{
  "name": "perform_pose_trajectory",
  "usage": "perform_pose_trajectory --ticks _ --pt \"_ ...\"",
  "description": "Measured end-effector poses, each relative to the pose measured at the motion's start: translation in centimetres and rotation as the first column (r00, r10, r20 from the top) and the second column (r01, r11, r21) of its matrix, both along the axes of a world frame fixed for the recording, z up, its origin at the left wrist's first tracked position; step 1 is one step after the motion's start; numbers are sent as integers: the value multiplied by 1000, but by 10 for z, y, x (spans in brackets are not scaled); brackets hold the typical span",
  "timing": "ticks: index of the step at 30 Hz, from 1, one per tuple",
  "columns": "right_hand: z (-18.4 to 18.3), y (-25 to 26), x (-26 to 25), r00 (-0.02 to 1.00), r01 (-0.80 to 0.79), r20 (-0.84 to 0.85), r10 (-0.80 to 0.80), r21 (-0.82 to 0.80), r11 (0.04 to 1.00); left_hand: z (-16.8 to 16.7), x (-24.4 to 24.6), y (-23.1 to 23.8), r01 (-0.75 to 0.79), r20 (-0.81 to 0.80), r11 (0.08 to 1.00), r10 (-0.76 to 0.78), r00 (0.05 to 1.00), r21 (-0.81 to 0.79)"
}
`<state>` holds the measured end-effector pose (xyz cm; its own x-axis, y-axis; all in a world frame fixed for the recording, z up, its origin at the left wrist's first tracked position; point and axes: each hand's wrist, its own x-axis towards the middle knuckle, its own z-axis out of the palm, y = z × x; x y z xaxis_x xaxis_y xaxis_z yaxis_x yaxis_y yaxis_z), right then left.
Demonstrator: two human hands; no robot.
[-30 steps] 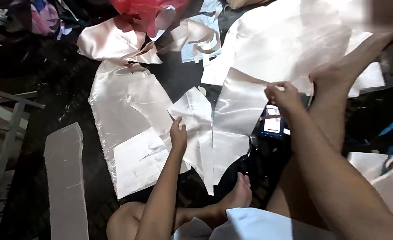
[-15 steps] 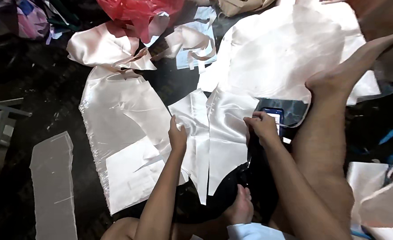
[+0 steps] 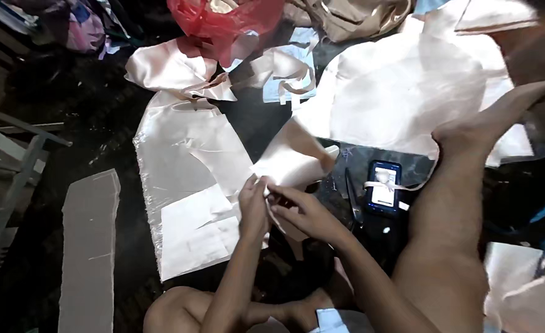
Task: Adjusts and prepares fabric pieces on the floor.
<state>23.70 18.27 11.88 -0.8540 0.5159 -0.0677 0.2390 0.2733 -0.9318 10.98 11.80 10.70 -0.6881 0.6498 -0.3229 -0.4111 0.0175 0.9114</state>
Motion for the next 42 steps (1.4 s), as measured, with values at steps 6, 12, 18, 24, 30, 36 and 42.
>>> perform_pose_trajectory --ticks 6,12,18,24,30,36,42 --pt "-13 -13 38 990 129 -35 -135 -139 982 76 -100 -163 -185 -20 971 190 982 148" --pt "-54 -12 58 937 342 140 -321 -176 923 100 -180 -380 -318 -255 931 357 899 181" --pt "-75 -2 30 919 354 238 -316 -138 925 52 -203 -474 -643 -529 563 379 759 -520" --pt "-79 10 -29 898 321 340 -278 -76 944 29 -170 -360 -477 -546 281 -280 790 -833" --pt "-93 8 -88 861 304 440 -254 -47 951 -65 -117 -157 -10 -508 563 -739 443 -827" --pt "-114 8 -93 825 371 460 -327 -5 929 -109 -95 -95 173 -382 457 -858 342 -872" --pt "-114 -13 -105 778 587 460 -429 -289 756 -141 -87 -92 52 -553 584 -792 260 -810"
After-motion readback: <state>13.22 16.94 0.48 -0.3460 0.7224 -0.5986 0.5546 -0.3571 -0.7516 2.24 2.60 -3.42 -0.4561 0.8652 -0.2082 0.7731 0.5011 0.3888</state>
